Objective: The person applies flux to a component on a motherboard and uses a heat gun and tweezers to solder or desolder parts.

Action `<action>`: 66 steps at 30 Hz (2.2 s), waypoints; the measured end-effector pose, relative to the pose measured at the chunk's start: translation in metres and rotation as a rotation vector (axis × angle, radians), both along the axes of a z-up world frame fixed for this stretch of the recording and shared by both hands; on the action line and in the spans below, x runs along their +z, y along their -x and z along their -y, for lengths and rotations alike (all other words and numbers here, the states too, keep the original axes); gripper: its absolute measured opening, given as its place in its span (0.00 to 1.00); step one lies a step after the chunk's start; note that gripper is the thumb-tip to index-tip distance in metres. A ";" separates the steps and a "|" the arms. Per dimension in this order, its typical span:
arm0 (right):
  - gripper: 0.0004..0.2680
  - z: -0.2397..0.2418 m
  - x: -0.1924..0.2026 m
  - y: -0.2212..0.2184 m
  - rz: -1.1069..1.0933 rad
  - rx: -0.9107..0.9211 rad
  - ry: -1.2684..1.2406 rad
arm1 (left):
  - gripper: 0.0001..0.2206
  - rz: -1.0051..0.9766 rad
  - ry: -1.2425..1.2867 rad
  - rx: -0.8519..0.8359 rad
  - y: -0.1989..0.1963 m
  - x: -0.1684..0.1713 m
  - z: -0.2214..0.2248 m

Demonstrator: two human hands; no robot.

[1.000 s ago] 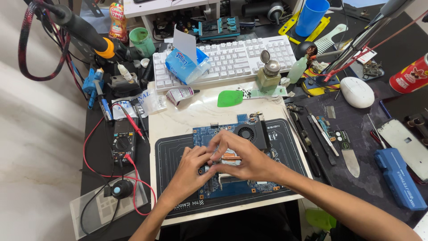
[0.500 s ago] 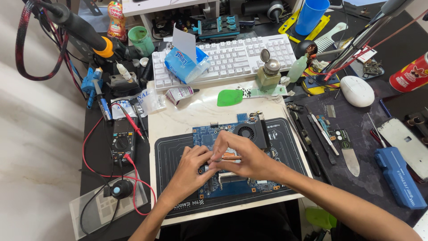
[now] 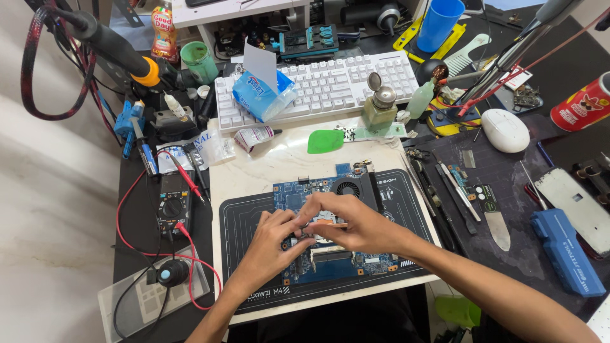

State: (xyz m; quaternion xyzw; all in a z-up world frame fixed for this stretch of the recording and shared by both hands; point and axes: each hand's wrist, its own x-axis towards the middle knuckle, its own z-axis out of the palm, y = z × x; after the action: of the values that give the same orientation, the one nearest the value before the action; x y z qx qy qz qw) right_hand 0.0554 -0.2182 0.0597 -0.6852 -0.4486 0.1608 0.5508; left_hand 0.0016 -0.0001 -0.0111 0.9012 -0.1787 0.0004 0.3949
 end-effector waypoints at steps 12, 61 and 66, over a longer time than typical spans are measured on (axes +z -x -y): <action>0.08 0.041 0.059 -0.024 0.341 -0.237 0.091 | 0.07 0.093 0.058 -0.020 0.003 0.020 0.005; 0.05 0.051 -0.018 -0.084 0.806 -0.222 0.632 | 0.06 0.145 0.057 -0.057 0.004 0.019 0.002; 0.04 0.049 -0.018 -0.076 0.832 -0.271 0.684 | 0.06 0.131 0.060 -0.059 0.005 0.019 0.003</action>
State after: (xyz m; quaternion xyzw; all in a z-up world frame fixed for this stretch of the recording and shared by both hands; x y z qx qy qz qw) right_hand 0.1313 -0.2669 0.0420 -0.8823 -0.4583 -0.0594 0.0892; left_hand -0.0031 -0.0026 0.0079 0.8813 -0.2307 0.0528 0.4090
